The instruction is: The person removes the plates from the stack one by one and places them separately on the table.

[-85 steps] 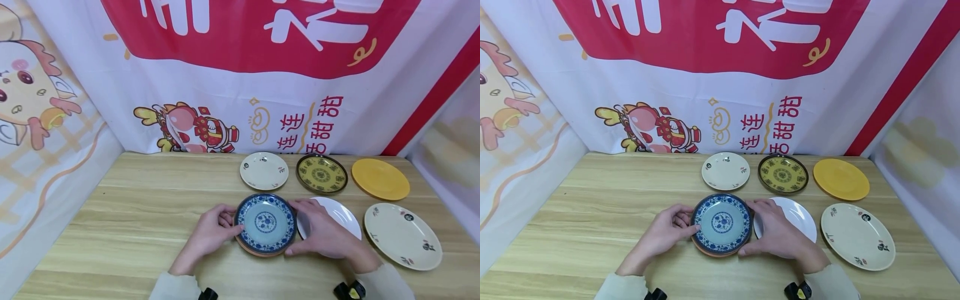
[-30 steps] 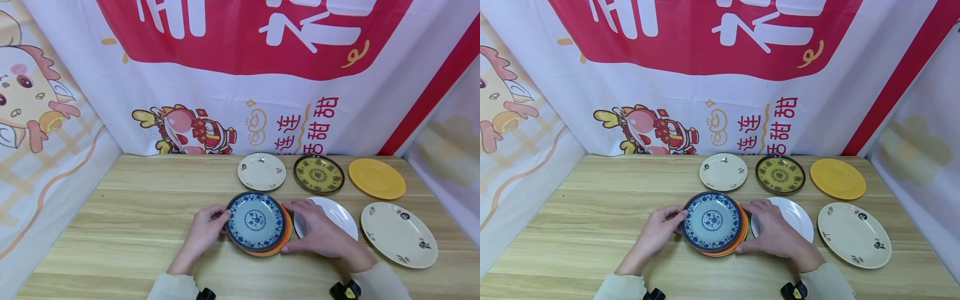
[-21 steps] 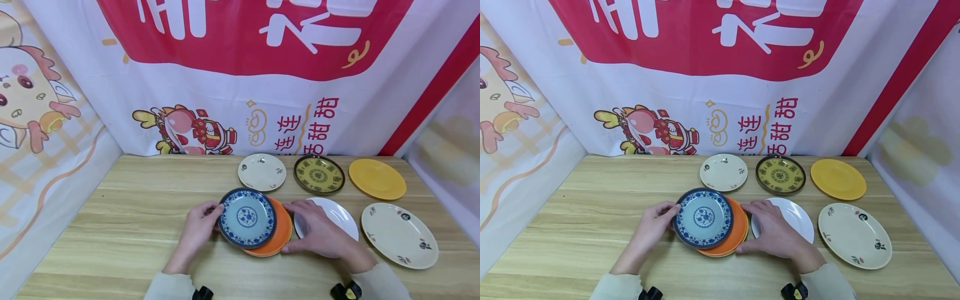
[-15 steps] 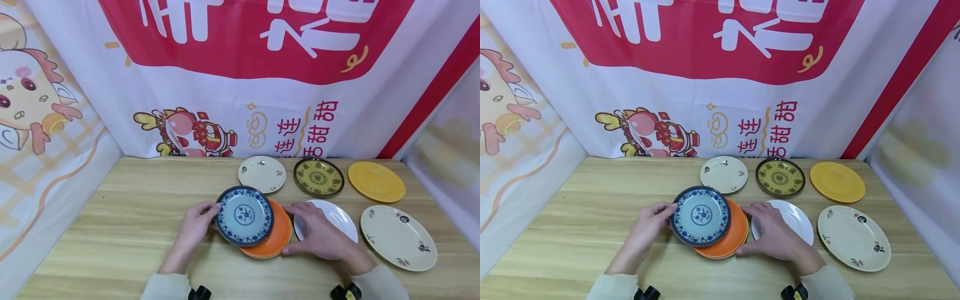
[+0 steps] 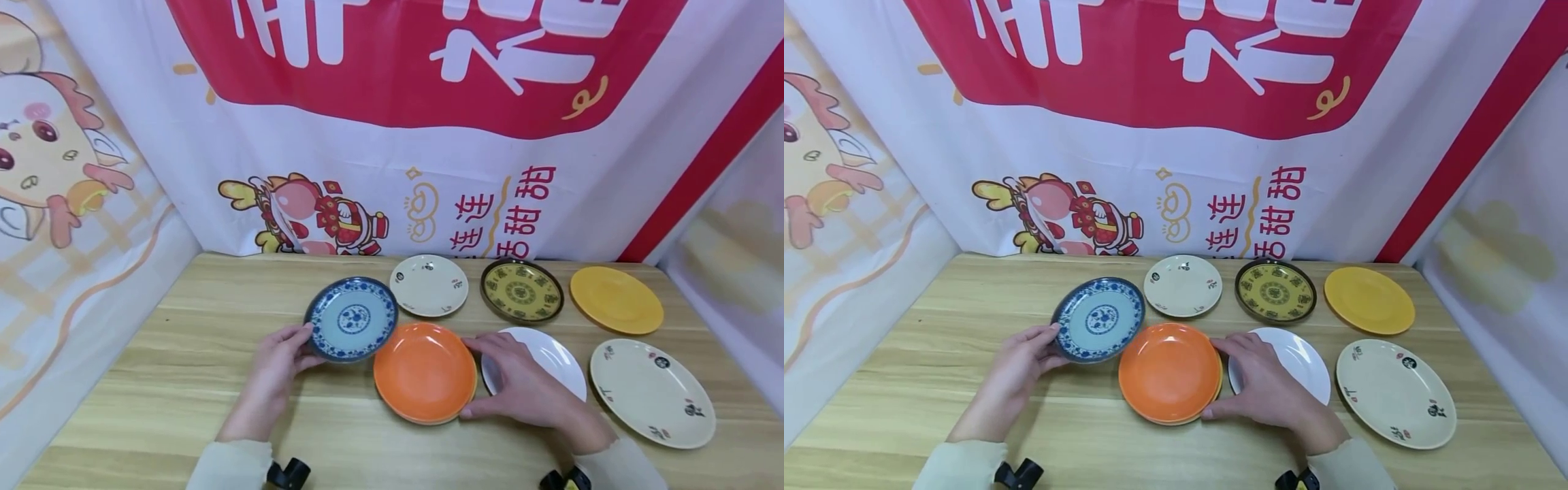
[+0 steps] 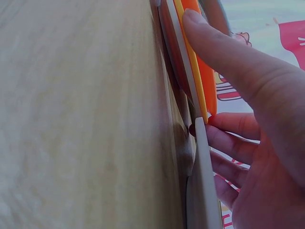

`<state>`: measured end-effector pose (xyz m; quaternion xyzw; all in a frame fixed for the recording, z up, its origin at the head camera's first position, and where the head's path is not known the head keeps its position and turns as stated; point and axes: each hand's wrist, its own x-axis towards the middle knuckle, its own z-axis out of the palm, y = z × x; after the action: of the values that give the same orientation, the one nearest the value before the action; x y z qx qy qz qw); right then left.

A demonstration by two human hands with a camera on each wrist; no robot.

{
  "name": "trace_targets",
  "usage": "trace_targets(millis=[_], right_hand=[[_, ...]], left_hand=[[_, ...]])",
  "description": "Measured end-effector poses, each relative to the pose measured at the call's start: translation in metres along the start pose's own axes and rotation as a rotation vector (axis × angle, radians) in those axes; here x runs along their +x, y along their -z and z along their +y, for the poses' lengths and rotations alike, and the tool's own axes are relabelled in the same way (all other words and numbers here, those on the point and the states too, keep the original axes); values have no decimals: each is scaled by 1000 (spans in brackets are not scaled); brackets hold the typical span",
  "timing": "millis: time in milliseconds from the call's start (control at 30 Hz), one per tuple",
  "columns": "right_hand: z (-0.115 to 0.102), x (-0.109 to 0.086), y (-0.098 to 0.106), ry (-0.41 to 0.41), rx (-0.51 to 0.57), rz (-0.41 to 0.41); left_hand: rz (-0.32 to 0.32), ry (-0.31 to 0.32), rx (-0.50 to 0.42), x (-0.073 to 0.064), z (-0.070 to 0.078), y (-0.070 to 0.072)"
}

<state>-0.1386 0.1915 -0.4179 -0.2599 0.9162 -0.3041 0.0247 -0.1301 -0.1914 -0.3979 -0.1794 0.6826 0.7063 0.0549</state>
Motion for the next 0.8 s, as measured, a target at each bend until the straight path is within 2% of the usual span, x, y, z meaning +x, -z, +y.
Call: trace_targets(millis=[233, 600, 800], right_hand=[[-2, 1, 0, -4, -13, 0], [-6, 3, 4, -32, -16, -32], [-5, 5, 4, -34, -6, -55]], left_hand=[[39, 26, 5, 8, 4, 14], [53, 38, -10, 17, 6, 14], [44, 69, -7, 26, 11, 13]])
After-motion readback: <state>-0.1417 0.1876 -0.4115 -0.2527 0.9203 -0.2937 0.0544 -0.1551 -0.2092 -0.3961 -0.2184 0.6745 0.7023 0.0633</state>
